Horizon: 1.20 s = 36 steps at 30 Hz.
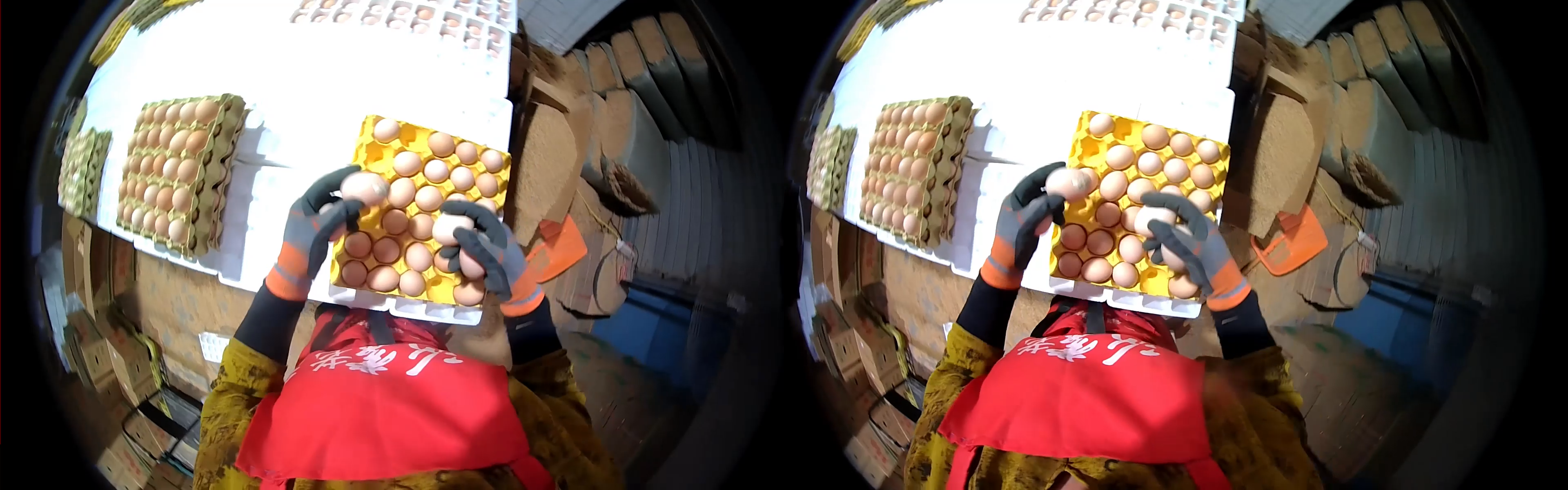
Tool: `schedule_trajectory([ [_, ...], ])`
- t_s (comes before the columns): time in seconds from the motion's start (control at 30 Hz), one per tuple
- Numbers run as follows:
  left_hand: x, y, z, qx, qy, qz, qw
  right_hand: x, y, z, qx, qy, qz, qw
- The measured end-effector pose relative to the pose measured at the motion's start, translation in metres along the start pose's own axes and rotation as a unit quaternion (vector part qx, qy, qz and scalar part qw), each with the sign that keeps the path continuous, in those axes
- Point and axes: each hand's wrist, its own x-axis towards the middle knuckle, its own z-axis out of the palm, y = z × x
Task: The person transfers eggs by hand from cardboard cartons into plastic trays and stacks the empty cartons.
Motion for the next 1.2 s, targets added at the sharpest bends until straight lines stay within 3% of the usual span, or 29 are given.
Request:
schedule_trajectory([
  [0.13, -0.05, 0.024, 0.024, -0.013, -0.207, -0.116, 0.971, -0.067, 0.041, 0.037, 0.081, -0.001, 0.048, 0.996],
  [0.2, -0.071, 0.017, 0.033, -0.095, -0.248, -0.173, 0.948, -0.096, 0.06, 0.074, 0.085, 0.051, 0.003, 0.995],
  [0.33, -0.099, -0.026, 0.011, 0.031, -0.377, -0.08, 0.922, -0.134, 0.13, 0.132, 0.135, 0.204, 0.052, 0.968],
  [0.4, -0.109, -0.041, -0.001, 0.176, -0.432, 0.052, 0.883, -0.151, 0.166, 0.156, 0.216, 0.22, 0.002, 0.951],
  [0.47, -0.124, -0.059, -0.007, 0.184, -0.444, 0.103, 0.871, -0.172, 0.191, 0.174, 0.25, 0.232, -0.015, 0.94],
  [0.53, -0.146, -0.06, -0.015, 0.216, -0.46, -0.069, 0.859, -0.189, 0.231, 0.183, 0.256, 0.245, -0.072, 0.932],
  [0.6, -0.159, -0.083, -0.021, 0.215, -0.494, -0.087, 0.838, -0.201, 0.277, 0.186, 0.287, 0.272, -0.131, 0.909],
  [0.63, -0.162, -0.102, -0.027, 0.198, -0.501, -0.134, 0.832, -0.207, 0.294, 0.191, 0.342, 0.339, -0.11, 0.87],
  [0.67, -0.164, -0.124, -0.032, 0.181, -0.506, -0.186, 0.822, -0.217, 0.312, 0.184, 0.36, 0.339, -0.051, 0.868],
  [0.73, -0.161, -0.179, -0.046, 0.191, -0.479, -0.234, 0.824, -0.211, 0.354, 0.168, 0.263, 0.392, -0.042, 0.881],
  [0.77, -0.16, -0.205, -0.053, 0.197, -0.462, -0.261, 0.824, -0.2, 0.41, 0.155, 0.234, 0.408, -0.059, 0.88],
  [0.83, -0.149, -0.256, -0.064, 0.205, -0.437, -0.243, 0.841, -0.18, 0.445, 0.135, 0.295, 0.446, -0.006, 0.845],
  [0.87, -0.142, -0.279, -0.07, 0.215, -0.419, -0.234, 0.85, -0.162, 0.472, 0.123, 0.205, 0.465, -0.007, 0.861],
  [0.93, -0.121, -0.318, -0.081, 0.274, -0.351, -0.31, 0.84, -0.119, 0.527, 0.097, 0.258, 0.423, -0.112, 0.861],
  [0.97, -0.109, -0.345, -0.092, 0.32, -0.375, -0.248, 0.834, -0.1, 0.542, 0.084, 0.304, 0.408, -0.145, 0.848],
  [1.0, -0.102, -0.367, -0.094, 0.347, -0.359, -0.225, 0.836, -0.091, 0.539, 0.072, 0.16, 0.44, -0.079, 0.88],
  [1.03, -0.095, -0.389, -0.097, 0.374, -0.343, -0.204, 0.837, -0.069, 0.552, 0.075, 0.125, 0.502, -0.033, 0.855],
  [1.07, -0.092, -0.395, -0.083, 0.317, -0.244, -0.315, 0.861, -0.032, 0.598, 0.071, 0.155, 0.484, -0.084, 0.857],
  [1.1, -0.078, -0.414, -0.092, 0.254, -0.225, -0.342, 0.876, -0.017, 0.601, 0.072, 0.083, 0.503, -0.111, 0.853],
  [1.13, -0.076, -0.427, -0.108, 0.264, -0.251, -0.28, 0.888, -0.003, 0.601, 0.072, 0.011, 0.525, -0.136, 0.84],
  [1.2, -0.072, -0.433, -0.111, 0.23, -0.189, -0.304, 0.905, 0.001, 0.575, 0.078, -0.084, 0.53, -0.132, 0.834],
])
